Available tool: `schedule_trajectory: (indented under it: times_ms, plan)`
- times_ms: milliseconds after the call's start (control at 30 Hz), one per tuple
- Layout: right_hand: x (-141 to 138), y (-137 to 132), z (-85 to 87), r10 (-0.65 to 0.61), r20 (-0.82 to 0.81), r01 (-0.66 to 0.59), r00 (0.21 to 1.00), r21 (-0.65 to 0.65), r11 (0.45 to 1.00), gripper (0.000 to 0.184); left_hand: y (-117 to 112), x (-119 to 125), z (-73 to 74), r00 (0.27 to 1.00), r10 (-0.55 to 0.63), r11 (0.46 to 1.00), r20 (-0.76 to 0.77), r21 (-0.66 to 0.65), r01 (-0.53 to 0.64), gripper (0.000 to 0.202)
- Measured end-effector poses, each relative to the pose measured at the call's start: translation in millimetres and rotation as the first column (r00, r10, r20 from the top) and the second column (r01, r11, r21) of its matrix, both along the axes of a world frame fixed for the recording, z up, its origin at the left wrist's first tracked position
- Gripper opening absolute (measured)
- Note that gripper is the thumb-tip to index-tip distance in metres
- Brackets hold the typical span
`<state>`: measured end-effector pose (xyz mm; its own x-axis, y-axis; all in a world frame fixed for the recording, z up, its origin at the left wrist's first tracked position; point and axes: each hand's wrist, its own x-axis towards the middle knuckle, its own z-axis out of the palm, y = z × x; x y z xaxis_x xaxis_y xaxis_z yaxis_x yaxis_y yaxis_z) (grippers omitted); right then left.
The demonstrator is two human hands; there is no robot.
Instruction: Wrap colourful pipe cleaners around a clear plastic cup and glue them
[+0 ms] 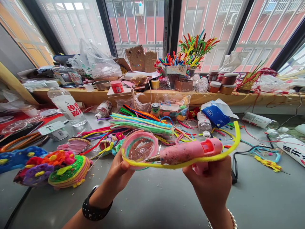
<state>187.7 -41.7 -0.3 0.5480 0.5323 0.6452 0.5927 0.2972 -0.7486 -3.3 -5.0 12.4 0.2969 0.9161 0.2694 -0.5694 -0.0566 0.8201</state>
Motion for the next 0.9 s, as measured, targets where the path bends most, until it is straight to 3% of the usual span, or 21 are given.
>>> schedule_trajectory:
  times_ms: [500, 900]
  plan:
    - [4.2, -0.4, -2.3, -0.012, 0.037, 0.011, 0.999, 0.004, 1.0, 0.04, -0.6, -1.4, 1.8, 1.0, -0.018, 1.0, 0.008, 0.001, 0.018, 0.074]
    - [6.1, 0.7, 4.1, 0.096, 0.092, -0.099, 0.991, 0.034, 0.994, 0.035, 0.6, -2.2, -0.6, 0.999, -0.033, 0.999, 0.037, 0.015, 0.033, 0.073]
